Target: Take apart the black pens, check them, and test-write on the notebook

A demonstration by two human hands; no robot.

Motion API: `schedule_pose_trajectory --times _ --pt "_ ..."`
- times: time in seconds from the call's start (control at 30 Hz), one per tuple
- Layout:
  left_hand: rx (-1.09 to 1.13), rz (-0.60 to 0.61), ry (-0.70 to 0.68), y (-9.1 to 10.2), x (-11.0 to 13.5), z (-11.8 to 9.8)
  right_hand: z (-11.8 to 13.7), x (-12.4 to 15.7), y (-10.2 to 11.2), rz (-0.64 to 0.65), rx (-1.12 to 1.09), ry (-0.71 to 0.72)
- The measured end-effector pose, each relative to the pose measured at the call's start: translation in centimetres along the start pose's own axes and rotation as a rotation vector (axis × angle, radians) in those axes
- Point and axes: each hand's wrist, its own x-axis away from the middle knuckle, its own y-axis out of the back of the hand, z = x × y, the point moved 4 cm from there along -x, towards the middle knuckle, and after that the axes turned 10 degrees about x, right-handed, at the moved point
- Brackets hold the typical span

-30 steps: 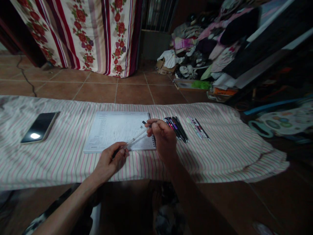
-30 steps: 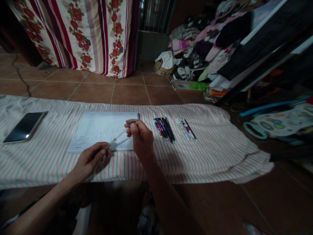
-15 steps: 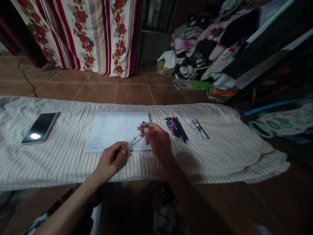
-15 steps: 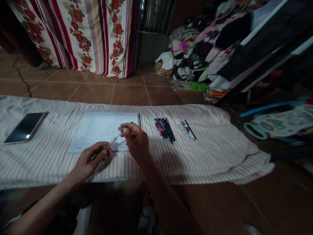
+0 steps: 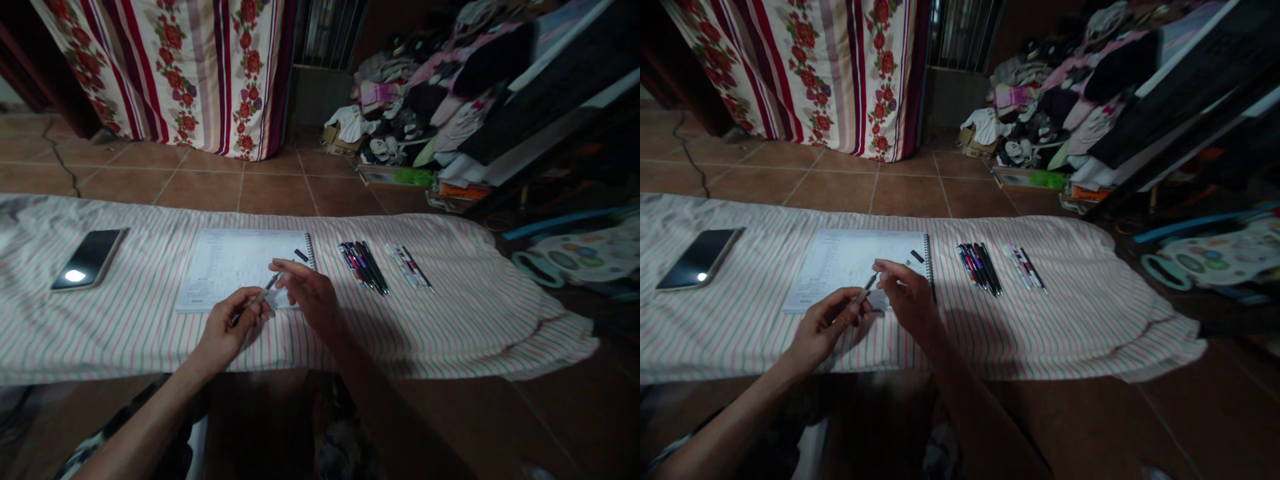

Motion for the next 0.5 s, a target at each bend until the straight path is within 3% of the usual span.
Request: schedule_pose_trajectory --times 0.17,0.37,0.5 --pt "0.052 -0.04 0.015 0.4 -0.2 0.0 -0.3 -0.2 -0.2 -0.03 0.042 -0.02" --pt "0.096 -0.191 -0.025 3.0 -0.4 -0.4 -0.5 -0.1 -0.8 -0.079 0.313 0.008" --pt "0.09 -0.299 -0.046 5.0 -0.3 -0.4 -0.5 0.2 -2.3 0.056 0.523 0.116"
